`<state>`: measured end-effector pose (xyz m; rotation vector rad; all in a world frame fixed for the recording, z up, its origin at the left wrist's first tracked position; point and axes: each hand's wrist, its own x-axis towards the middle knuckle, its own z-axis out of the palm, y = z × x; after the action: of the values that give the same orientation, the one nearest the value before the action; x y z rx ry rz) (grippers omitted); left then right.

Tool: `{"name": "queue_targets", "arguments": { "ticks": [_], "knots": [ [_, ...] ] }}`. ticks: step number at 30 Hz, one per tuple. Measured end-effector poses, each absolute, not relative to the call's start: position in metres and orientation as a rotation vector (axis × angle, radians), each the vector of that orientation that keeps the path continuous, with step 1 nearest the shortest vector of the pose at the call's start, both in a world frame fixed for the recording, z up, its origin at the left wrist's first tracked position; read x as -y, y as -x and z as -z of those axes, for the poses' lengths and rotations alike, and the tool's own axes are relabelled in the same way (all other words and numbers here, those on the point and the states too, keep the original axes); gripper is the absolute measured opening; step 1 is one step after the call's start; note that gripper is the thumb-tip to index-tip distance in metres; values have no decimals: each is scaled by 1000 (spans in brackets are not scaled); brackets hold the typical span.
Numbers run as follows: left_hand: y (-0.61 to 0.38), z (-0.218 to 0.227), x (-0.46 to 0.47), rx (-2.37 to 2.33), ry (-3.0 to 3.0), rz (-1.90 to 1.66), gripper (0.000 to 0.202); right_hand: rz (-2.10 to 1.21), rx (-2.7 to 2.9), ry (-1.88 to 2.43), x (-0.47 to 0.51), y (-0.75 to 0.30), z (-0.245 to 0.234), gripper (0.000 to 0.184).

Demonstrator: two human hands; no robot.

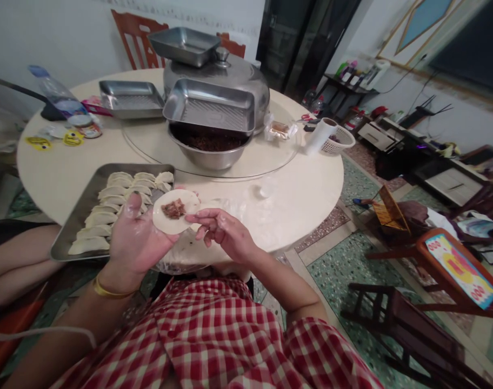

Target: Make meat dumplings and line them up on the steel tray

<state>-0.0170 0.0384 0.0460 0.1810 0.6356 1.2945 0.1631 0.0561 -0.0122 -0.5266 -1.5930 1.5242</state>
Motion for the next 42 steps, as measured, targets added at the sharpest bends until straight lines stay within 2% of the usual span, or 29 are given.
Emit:
{"name": "queue_targets", "arguments": {
  "ticks": [2,4,6,8,11,14,17,21,28,33,39,42],
  "knots": [
    [18,-45,-39,-646,-167,-1307,62,-1608,1539,574,-57,-165,18,45],
    [18,-44,-40,-636,-154,-1314,62,-1504,1546,631,-55,-170,22,42],
    [18,-44,-41,-610,-146,-1305,63,-1211,1601,675,-52,-173,24,36],
    [18,-44,-41,-589,-136,-1293,64,-784,1763,604,-48,-174,23,31],
    [16,-47,-41,-599,-116,-1277,64,-143,2109,397,-48,-170,23,39],
    [16,-51,-40,-603,-123,-1231,62,191,2240,348,-52,-169,27,41],
    [15,-53,-38,-618,-139,-1239,57,274,2119,315,-54,-172,30,35],
    [7,-53,-36,-701,-155,-1236,39,365,1942,499,-58,-171,26,33],
    [-3,-43,-33,-770,-294,-1254,34,342,1897,462,-66,-158,20,24],
    [-2,-34,-31,-839,-353,-1230,12,374,1865,399,-69,-156,26,10],
    [-4,-26,-28,-929,-467,-1129,16,202,1889,507,-64,-152,26,7],
    [-4,-25,-29,-872,-581,-1112,10,117,1856,578,-60,-147,24,6]
  ]
}}
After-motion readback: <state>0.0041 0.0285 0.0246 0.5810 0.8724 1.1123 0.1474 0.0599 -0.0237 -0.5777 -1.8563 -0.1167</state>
